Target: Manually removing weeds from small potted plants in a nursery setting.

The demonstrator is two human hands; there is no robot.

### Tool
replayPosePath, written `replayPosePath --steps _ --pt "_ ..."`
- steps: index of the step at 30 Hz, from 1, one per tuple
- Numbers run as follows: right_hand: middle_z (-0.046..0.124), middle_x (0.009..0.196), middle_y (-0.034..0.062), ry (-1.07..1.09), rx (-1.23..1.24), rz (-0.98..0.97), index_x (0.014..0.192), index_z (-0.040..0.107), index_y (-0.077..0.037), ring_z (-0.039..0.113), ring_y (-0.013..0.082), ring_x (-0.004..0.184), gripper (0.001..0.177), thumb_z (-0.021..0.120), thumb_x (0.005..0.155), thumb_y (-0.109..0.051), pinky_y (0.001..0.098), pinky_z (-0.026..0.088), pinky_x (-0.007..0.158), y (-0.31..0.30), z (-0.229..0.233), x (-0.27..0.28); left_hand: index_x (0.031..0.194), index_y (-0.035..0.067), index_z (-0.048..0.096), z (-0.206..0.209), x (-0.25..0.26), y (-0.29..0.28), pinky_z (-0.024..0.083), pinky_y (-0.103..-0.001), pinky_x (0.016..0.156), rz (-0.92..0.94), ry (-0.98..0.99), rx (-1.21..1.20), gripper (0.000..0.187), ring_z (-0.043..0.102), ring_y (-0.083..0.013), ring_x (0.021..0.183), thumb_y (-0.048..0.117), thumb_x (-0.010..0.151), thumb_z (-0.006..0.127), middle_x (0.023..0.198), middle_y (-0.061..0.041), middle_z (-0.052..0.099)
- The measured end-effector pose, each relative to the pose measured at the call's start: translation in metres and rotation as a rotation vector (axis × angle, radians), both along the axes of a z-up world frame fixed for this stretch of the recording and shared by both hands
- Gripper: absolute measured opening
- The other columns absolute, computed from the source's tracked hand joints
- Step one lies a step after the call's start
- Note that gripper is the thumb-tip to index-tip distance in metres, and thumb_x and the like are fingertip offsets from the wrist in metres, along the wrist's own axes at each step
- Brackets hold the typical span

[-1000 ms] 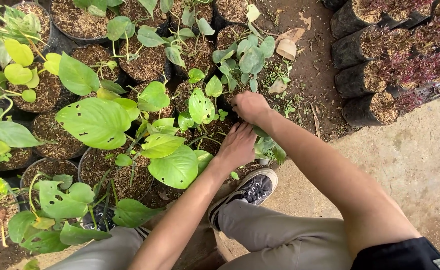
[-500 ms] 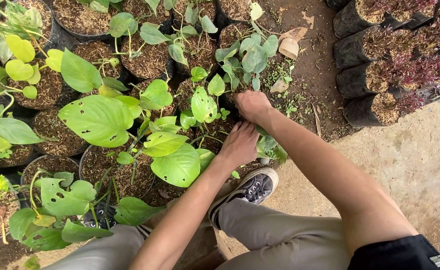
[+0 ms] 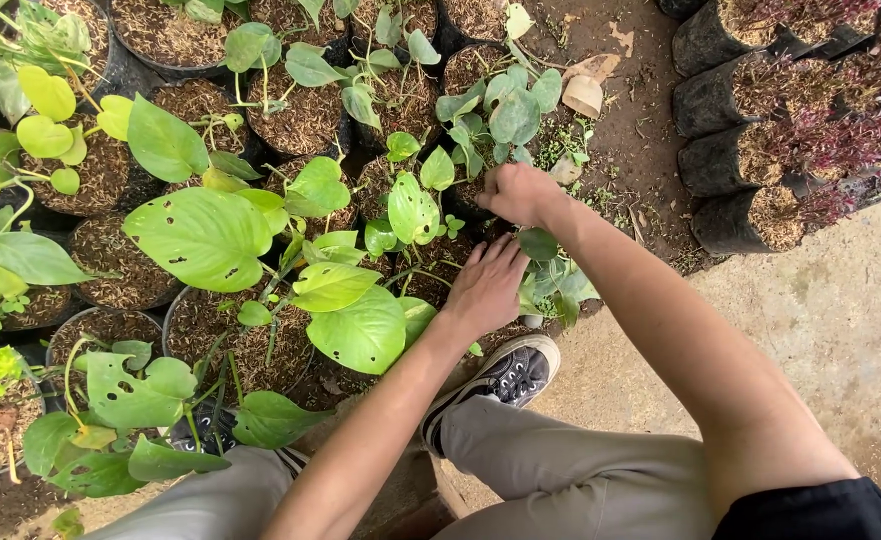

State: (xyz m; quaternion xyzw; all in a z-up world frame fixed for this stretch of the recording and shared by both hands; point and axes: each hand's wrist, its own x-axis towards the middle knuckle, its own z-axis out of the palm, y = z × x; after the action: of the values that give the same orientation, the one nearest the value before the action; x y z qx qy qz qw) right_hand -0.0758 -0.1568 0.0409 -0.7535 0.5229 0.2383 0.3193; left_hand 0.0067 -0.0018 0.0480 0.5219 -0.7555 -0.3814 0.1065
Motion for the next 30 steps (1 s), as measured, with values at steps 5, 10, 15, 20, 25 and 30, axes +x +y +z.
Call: replayPosePath --steps 5,10,15,20,25,30 --pt "0.077 0.101 0.0121 -0.059 0.163 0.210 0.109 0.078 -0.015 0.073 0.0337 0.103 0.021 0.072 0.093 -0.029 0.0481 0.057 0.094 0.029 0.016 0.032 0.155 0.010 0.033 0.001 -0.011 0.009 0.033 -0.054 0.115 -0.012 -0.105 -0.048 0.079 0.045 -0.0335 0.142 0.000 0.079 0.053 0.152 -0.016 0.049" --pt "0.080 0.095 0.0097 -0.084 0.059 0.508 0.125 0.074 -0.017 0.075 0.0309 0.100 0.033 0.071 0.092 -0.016 0.0468 0.058 0.095 0.049 -0.062 0.025 0.130 0.005 0.060 -0.058 -0.029 0.028 0.041 -0.055 0.104 -0.003 -0.087 -0.081 0.054 0.060 -0.0384 0.120 0.008 0.076 0.056 0.122 -0.018 0.065" --pt "0.079 0.091 0.0149 -0.198 -0.113 0.633 0.104 0.079 -0.016 0.075 0.0343 0.091 0.023 0.064 0.092 -0.028 0.0460 0.061 0.081 0.055 -0.076 0.016 0.110 0.005 0.071 -0.109 -0.041 0.039 0.046 -0.053 0.094 0.050 -0.049 -0.124 0.040 0.066 -0.0382 0.105 0.009 0.074 0.054 0.103 -0.015 0.070" --pt "0.079 0.089 0.0138 -0.191 0.002 0.455 0.098 0.081 -0.017 0.075 0.0367 0.088 0.018 0.066 0.090 -0.025 0.0476 0.060 0.077 0.044 -0.101 0.009 0.125 0.005 0.062 -0.038 -0.019 0.029 0.040 -0.054 0.104 0.014 -0.091 -0.120 0.050 0.059 -0.0375 0.118 0.014 0.076 0.056 0.118 -0.017 0.065" --pt "0.080 0.099 0.0108 -0.055 -0.027 0.423 0.105 0.081 -0.015 0.076 0.0269 0.093 0.017 0.067 0.096 -0.019 0.0408 0.059 0.090 0.033 -0.060 0.005 0.155 0.006 0.035 -0.014 -0.011 0.027 0.029 -0.058 0.117 -0.041 -0.109 -0.008 0.079 0.041 -0.0383 0.142 0.006 0.077 0.050 0.154 -0.021 0.043" --pt "0.079 0.093 0.0086 -0.104 0.075 0.232 0.097 0.081 -0.017 0.076 0.0297 0.093 0.011 0.073 0.092 -0.020 0.0459 0.060 0.087 0.009 -0.049 0.002 0.158 0.004 0.032 0.035 0.001 0.017 0.024 -0.058 0.122 -0.043 -0.075 0.141 0.089 0.036 -0.0374 0.149 -0.008 0.072 0.050 0.162 -0.026 0.032"
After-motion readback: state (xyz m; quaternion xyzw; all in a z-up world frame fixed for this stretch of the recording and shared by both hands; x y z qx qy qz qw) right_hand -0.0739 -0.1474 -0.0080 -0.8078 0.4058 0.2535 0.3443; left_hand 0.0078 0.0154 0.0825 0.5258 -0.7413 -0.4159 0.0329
